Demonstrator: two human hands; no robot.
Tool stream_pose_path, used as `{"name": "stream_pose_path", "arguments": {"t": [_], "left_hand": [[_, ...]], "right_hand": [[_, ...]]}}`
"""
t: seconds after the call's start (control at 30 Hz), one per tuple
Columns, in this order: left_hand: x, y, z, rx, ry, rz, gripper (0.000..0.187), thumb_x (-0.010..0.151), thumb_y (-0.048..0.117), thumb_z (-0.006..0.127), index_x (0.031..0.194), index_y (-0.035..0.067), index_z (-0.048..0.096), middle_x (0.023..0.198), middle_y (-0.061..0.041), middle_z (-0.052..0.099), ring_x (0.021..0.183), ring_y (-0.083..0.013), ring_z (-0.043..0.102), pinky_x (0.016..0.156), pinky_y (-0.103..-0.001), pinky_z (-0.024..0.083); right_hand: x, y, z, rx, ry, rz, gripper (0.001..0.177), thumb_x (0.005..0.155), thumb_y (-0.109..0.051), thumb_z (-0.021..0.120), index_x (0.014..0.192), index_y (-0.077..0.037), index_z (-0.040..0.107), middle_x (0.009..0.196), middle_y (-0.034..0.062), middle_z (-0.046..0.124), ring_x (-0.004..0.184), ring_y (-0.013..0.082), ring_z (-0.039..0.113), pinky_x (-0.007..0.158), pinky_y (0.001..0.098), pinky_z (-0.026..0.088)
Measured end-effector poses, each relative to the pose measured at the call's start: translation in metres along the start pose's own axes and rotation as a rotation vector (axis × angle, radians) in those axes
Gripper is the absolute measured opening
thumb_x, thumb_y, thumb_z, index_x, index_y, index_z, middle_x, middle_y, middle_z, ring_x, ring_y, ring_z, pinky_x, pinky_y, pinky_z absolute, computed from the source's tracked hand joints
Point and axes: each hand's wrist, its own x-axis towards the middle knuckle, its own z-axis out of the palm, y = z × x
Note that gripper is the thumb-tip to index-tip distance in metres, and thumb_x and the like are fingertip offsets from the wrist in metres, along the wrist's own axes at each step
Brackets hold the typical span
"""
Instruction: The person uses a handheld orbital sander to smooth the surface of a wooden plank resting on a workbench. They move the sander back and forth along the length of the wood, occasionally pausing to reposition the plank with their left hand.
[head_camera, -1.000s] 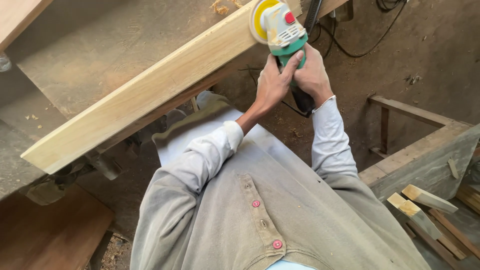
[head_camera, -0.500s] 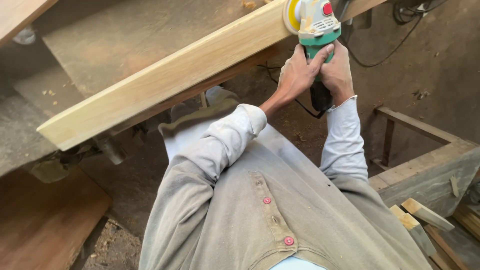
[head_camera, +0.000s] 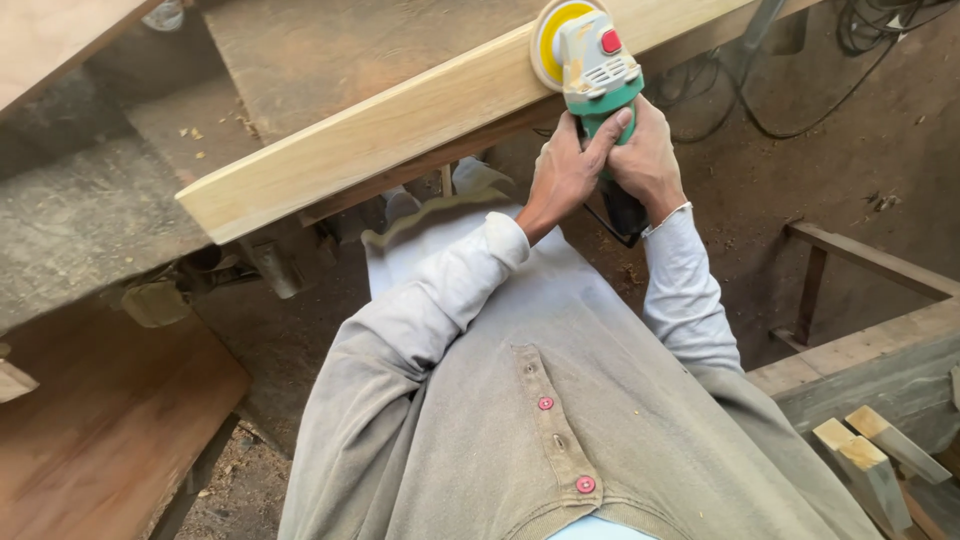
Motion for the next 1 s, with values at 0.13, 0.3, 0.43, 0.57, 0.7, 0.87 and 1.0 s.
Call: {"name": "stream_pose_path", "arguments": {"t": [0.13,0.3,0.43,0.57,0.7,0.87,1.0], "left_hand": [[-0.022,-0.021,-0.041,-0.034,0.025,0.002,0.102,0.079,0.088,0.052,0.145,0.011,0.069,0.141,-0.015,0.087,0.131,-0.0414,0.081,0.108,-0.047,0.059],[-0.042,-0.050,-0.083,-0.058,0.066,-0.004,0.102,0.078,0.089,0.053,0.143,0.012,0.070,0.139,-0.015,0.088,0.130,-0.0406,0.082,0.108,-0.046,0.059],[-0.054,-0.078,-0.111,-0.083,0.108,0.077,0.100,0.083,0.086,0.057,0.147,0.010,0.072,0.145,-0.019,0.085,0.136,-0.0403,0.081,0.111,-0.046,0.059],[-0.069,-0.102,-0.141,-0.056,0.121,0.038,0.104,0.081,0.090,0.055,0.149,0.013,0.071,0.146,-0.021,0.085,0.136,-0.0465,0.079,0.112,-0.049,0.058],[-0.083,-0.128,-0.172,-0.155,0.139,0.146,0.090,0.099,0.079,0.066,0.154,0.008,0.065,0.144,-0.033,0.080,0.137,-0.0509,0.077,0.116,-0.060,0.059],[-0.116,-0.150,-0.200,-0.305,0.180,0.256,0.073,0.120,0.056,0.067,0.162,-0.003,0.060,0.149,-0.046,0.072,0.147,-0.0547,0.068,0.122,-0.072,0.056],[-0.117,-0.160,-0.197,-0.348,0.257,0.239,0.071,0.119,0.057,0.070,0.155,-0.004,0.063,0.137,-0.038,0.078,0.131,-0.0433,0.078,0.104,-0.063,0.068]], "right_hand": [[-0.011,-0.034,0.041,-0.015,-0.030,0.028,0.038,0.101,-0.021,0.063,0.134,-0.005,0.074,0.122,0.0092,0.084,0.109,0.0187,0.073,0.095,0.0395,0.061],[-0.024,-0.071,0.086,-0.026,-0.065,0.016,0.040,0.102,-0.022,0.060,0.135,-0.005,0.073,0.122,0.0081,0.084,0.107,0.0200,0.074,0.094,0.0396,0.061],[-0.034,-0.080,0.119,-0.049,-0.070,-0.028,0.040,0.102,-0.023,0.062,0.136,-0.004,0.072,0.119,0.0133,0.085,0.102,0.0214,0.075,0.092,0.0422,0.061],[-0.045,-0.112,0.149,-0.072,-0.108,0.042,0.045,0.095,-0.025,0.065,0.136,-0.008,0.071,0.113,0.0134,0.086,0.094,0.0256,0.075,0.089,0.0442,0.061],[-0.055,-0.159,0.177,-0.033,-0.150,0.102,0.043,0.096,-0.025,0.068,0.136,-0.011,0.069,0.111,0.0233,0.082,0.100,0.0392,0.079,0.084,0.0548,0.057],[-0.060,-0.154,0.225,-0.085,-0.201,0.127,0.038,0.091,-0.031,0.082,0.125,-0.021,0.068,0.097,0.0262,0.080,0.101,0.0542,0.082,0.076,0.0686,0.058],[-0.061,-0.146,0.235,-0.143,-0.294,0.180,0.047,0.089,-0.043,0.080,0.126,-0.021,0.060,0.097,0.0313,0.079,0.101,0.0593,0.079,0.082,0.0721,0.058]]}}
